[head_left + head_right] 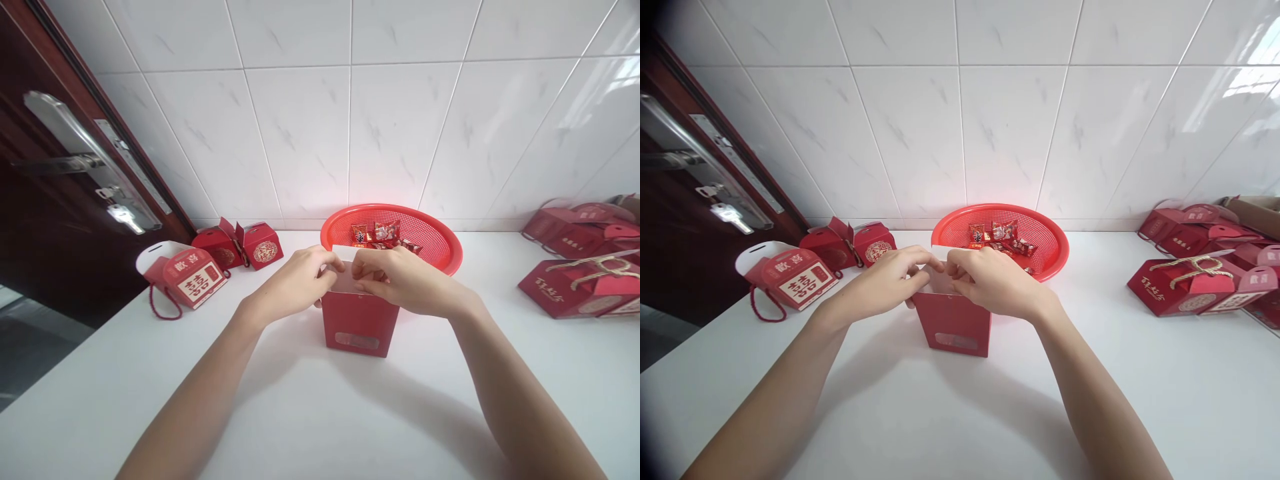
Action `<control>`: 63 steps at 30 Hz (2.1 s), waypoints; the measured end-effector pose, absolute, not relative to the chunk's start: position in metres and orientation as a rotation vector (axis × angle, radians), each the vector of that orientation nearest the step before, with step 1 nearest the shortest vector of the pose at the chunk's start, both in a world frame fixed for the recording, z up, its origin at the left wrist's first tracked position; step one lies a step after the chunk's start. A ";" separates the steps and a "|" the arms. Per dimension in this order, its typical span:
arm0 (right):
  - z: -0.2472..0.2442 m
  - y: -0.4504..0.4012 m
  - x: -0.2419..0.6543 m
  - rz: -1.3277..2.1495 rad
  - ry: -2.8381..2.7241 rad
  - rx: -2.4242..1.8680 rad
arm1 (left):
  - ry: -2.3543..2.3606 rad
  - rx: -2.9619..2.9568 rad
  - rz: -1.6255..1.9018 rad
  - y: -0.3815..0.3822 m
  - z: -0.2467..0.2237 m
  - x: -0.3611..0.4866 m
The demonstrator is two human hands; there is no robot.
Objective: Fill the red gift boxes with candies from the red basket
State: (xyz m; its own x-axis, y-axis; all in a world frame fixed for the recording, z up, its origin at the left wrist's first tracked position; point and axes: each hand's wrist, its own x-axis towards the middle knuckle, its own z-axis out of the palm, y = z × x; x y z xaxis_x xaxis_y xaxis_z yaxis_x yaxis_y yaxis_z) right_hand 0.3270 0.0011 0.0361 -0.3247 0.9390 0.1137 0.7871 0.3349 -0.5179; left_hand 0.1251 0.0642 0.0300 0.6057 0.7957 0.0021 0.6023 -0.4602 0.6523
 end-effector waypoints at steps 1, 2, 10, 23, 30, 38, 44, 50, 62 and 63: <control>0.036 0.001 0.327 0.530 -2.219 -1.523 | 1.091 2.218 0.411 0.065 0.029 0.125; 0.036 0.002 0.328 0.534 -2.225 -1.522 | 1.086 2.215 0.414 0.065 0.029 0.125; 0.035 0.002 0.330 0.498 -2.247 -1.512 | 1.096 2.209 0.436 0.065 0.026 0.124; 0.045 -0.003 0.339 0.587 -2.134 -1.363 | 1.135 2.114 0.473 0.075 0.025 0.125; 0.042 -0.003 0.341 0.528 -2.084 -1.386 | 1.221 2.032 0.554 0.084 0.024 0.131; 0.041 0.000 0.340 0.417 -2.099 -1.471 | 1.194 2.058 0.568 0.086 0.019 0.132; 0.044 -0.001 0.343 0.392 -2.090 -1.567 | 1.168 2.082 0.584 0.087 0.018 0.132; 0.044 0.000 0.345 0.373 -2.157 -1.576 | 1.125 2.061 0.584 0.087 0.015 0.133; 0.041 0.003 0.349 0.404 -2.158 -1.589 | 0.918 2.198 0.419 0.089 0.018 0.128; 0.040 0.003 0.349 0.403 -2.157 -1.592 | 0.925 2.196 0.422 0.090 0.017 0.128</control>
